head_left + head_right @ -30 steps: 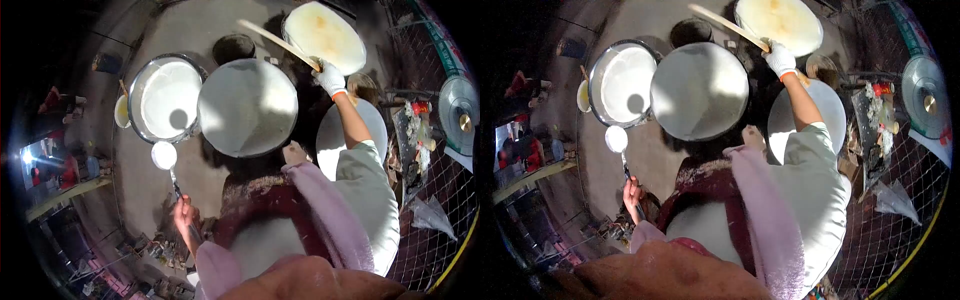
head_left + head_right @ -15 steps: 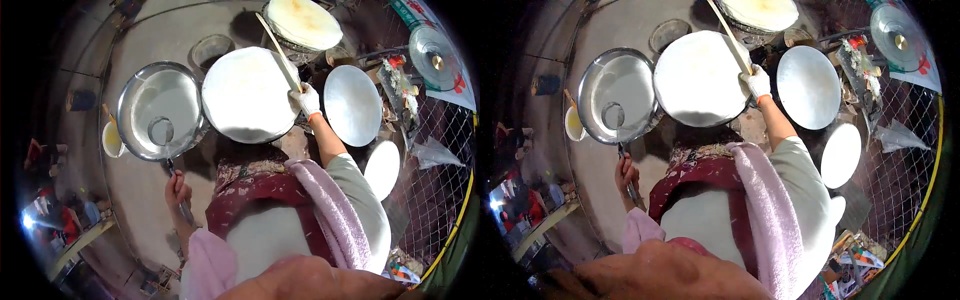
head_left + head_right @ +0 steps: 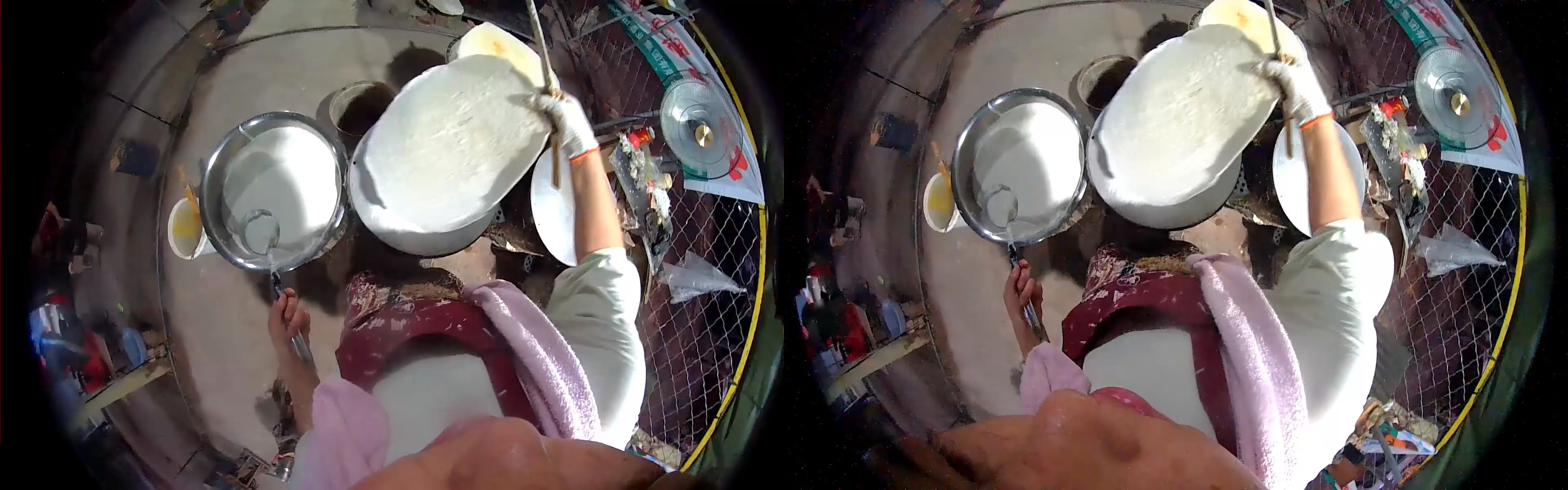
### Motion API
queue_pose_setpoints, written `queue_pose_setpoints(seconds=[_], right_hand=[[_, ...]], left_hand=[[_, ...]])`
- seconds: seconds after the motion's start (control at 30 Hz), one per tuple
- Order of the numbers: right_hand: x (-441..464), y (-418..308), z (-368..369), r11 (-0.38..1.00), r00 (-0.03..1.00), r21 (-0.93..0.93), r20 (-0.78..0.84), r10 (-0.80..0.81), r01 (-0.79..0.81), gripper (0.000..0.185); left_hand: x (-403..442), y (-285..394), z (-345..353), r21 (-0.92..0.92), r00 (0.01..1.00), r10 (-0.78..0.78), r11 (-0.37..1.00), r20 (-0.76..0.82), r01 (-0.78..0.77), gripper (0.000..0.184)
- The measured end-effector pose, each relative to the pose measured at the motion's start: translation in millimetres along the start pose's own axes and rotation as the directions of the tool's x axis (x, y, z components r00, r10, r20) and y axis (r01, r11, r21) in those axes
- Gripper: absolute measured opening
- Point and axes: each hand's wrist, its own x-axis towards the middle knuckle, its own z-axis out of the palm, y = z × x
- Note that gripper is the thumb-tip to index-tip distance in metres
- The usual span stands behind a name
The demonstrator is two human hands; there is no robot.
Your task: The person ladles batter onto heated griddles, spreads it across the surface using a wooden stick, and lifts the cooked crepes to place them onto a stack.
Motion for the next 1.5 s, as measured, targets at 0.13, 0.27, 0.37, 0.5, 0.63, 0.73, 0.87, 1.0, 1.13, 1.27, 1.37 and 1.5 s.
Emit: queue_pose_setpoints(seconds=[0.13, 0.27, 0.37, 0.5, 0.63, 0.73, 0.87, 1.0, 1.13, 1.27, 1.37, 1.5], right_hand=[[66, -86, -65, 0.934, 0.983, -0.314, 0.119, -0.138, 0.169, 0.024], [96, -176, -64, 0.666, 0.917, -0.645, 0.153, -0.367, 0.374, 0.028], [104, -162, -34, 0.234, 0.782, -0.855, 0.269, -0.562, 0.463, 0.026], [159, -28, -13, -0.055, 0.755, -0.918, 0.355, -0.551, 0.392, 0.023], [182, 107, -21, 0.078, 0.806, -0.907, 0.326, -0.494, 0.414, 0.023], [187, 174, -29, 0.015, 0.897, -0.959, 0.260, -0.357, 0.284, 0.032], [175, 193, -34, 0.032, 0.921, -0.971, 0.214, -0.325, 0.237, 0.035], [170, 183, -39, 0.084, 0.956, -0.982, 0.142, -0.257, 0.169, 0.036], [143, 178, -31, 0.094, 0.915, -0.980, 0.128, -0.382, 0.177, 0.044], [42, 153, 7, 0.252, 0.902, -0.952, 0.050, -0.429, 0.173, 0.044], [-71, 131, 55, 0.554, 0.951, -0.818, -0.030, -0.307, 0.153, 0.044], [-210, 167, 102, 0.701, 0.974, -0.712, -0.185, -0.132, -0.041, 0.046]], left_hand=[[-4, -19, 6, -0.018, 0.999, 0.050, 0.999, -0.020, -0.050, 0.025], [-2, -36, 0, -0.015, 0.995, 0.090, 0.996, 0.038, -0.090, 0.027], [-7, -46, 11, 0.062, 0.989, 0.091, 0.995, -0.121, -0.084, 0.024], [-28, -58, 35, 0.150, 0.982, 0.176, 0.975, -0.071, -0.164, 0.019], [-46, -62, 60, 0.180, 0.967, 0.198, 0.969, -0.161, -0.169, 0.018], [-51, -59, 55, 0.191, 0.974, 0.175, 0.971, -0.146, -0.146, 0.021], [-56, -53, 53, 0.187, 0.963, 0.181, 0.972, -0.198, -0.144, 0.022], [-49, -41, 47, 0.217, 0.961, 0.179, 0.967, -0.211, -0.133, 0.023], [-17, -14, 11, 0.302, 0.974, 0.104, 0.952, -0.200, -0.039, 0.025], [37, 23, -17, 0.427, 0.994, 0.010, 0.904, -0.106, 0.036, 0.026], [91, 53, -40, 0.659, 0.984, -0.103, 0.732, -0.144, 0.173, 0.024], [172, 76, -77, 0.874, 0.962, -0.113, -0.401, 0.249, -0.273, 0.014]])
